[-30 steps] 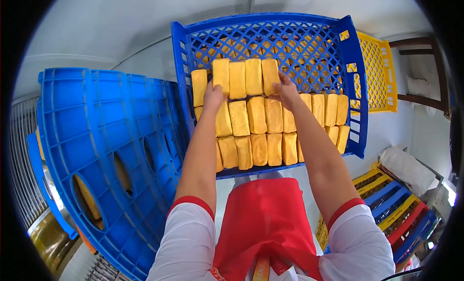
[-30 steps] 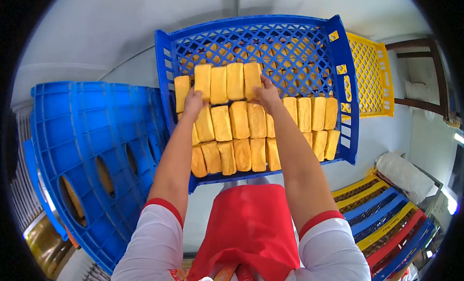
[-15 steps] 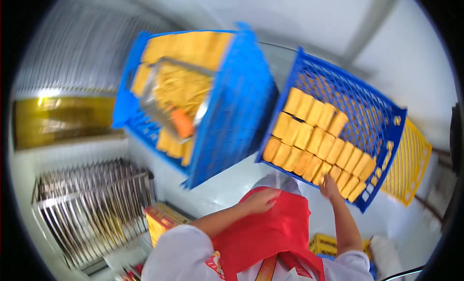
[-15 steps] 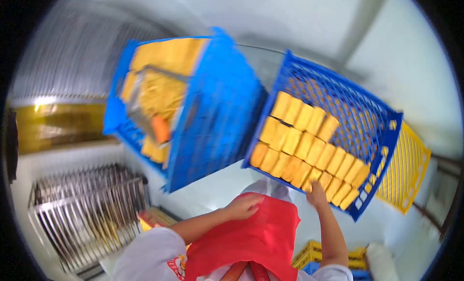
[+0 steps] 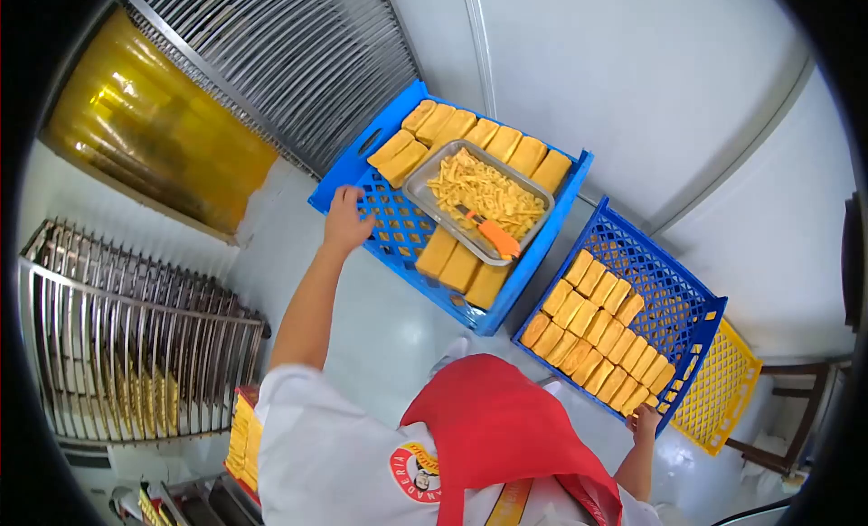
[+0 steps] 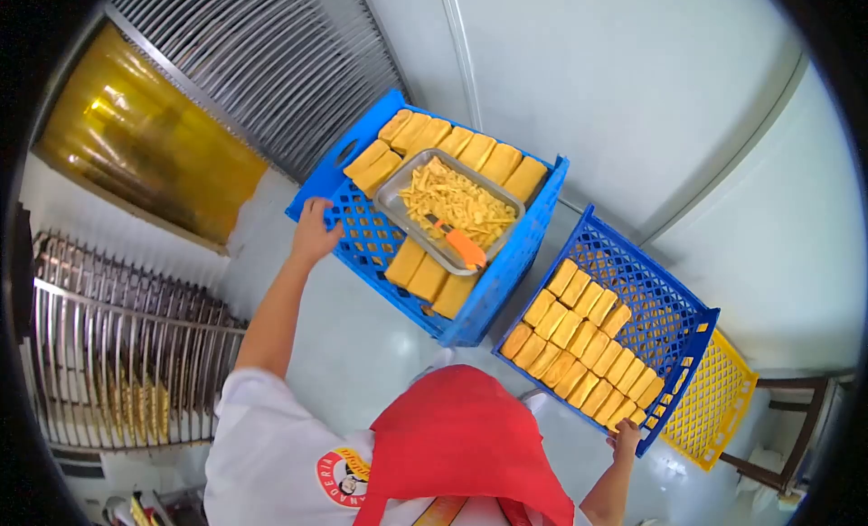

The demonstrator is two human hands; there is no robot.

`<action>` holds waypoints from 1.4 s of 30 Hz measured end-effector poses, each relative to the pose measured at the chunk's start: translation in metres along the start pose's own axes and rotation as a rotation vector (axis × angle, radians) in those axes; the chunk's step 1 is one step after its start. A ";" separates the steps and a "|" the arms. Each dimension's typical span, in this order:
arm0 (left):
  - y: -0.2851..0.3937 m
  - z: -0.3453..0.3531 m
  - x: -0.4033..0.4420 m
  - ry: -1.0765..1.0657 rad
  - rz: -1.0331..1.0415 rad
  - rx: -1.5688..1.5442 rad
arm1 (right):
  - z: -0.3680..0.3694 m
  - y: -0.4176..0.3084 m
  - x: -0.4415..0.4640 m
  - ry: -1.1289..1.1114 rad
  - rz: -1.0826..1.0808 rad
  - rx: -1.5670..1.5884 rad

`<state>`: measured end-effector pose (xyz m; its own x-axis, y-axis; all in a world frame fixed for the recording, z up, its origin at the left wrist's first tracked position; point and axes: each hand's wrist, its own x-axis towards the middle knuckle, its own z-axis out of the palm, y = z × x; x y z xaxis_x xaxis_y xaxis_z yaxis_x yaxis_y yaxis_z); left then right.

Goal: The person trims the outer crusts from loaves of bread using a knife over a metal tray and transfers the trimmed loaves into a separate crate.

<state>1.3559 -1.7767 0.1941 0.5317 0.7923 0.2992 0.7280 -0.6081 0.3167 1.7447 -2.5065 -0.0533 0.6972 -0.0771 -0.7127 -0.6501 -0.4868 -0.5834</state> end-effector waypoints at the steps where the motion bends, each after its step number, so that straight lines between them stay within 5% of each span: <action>1: -0.018 0.011 0.032 -0.016 -0.005 0.013 | 0.013 0.005 -0.021 0.023 -0.003 0.011; 6: -0.036 0.046 0.143 -0.326 -0.085 0.156 | 0.074 0.039 -0.124 -0.138 0.035 -0.228; 15: -0.050 0.123 0.186 -0.552 -0.126 0.260 | 0.163 0.040 -0.291 -0.223 0.166 -0.469; 21: -0.061 0.077 0.185 -0.569 -0.416 0.093 | 0.160 0.038 -0.274 -0.155 0.139 -0.302; 23: -0.109 0.087 0.195 -0.793 -0.676 -1.319 | 0.157 0.006 -0.263 -0.062 -0.016 -0.326; 27: -0.068 0.000 0.159 -0.863 -0.563 -1.991 | 0.195 -0.118 -0.269 0.126 -0.417 -0.084; 28: -0.050 -0.009 0.149 -0.878 -0.559 -2.036 | 0.214 -0.156 -0.284 0.192 -0.650 -0.227; 31: 0.023 -0.023 0.113 -1.001 -0.465 -2.140 | 0.278 -0.253 -0.374 -0.156 -0.733 0.193; 34: 0.114 -0.021 0.055 -1.083 -0.461 -2.180 | 0.313 -0.276 -0.429 -0.422 -1.115 0.267; 37: 0.199 -0.028 -0.010 -1.246 -0.514 -2.034 | 0.319 -0.284 -0.440 0.055 -1.629 -0.101; 39: 0.230 -0.012 -0.036 -1.501 -0.657 -2.097 | 0.296 -0.269 -0.421 0.147 -1.652 -0.168; 42: 0.281 0.009 -0.064 -1.605 -0.630 -1.928 | 0.245 -0.248 -0.396 0.278 -1.582 -0.345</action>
<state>1.5300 -1.9981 0.2555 0.9109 -0.2686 -0.3132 0.3742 0.8577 0.3526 1.5560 -2.1419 0.2782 0.6178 0.5294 0.5815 0.7857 -0.3856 -0.4837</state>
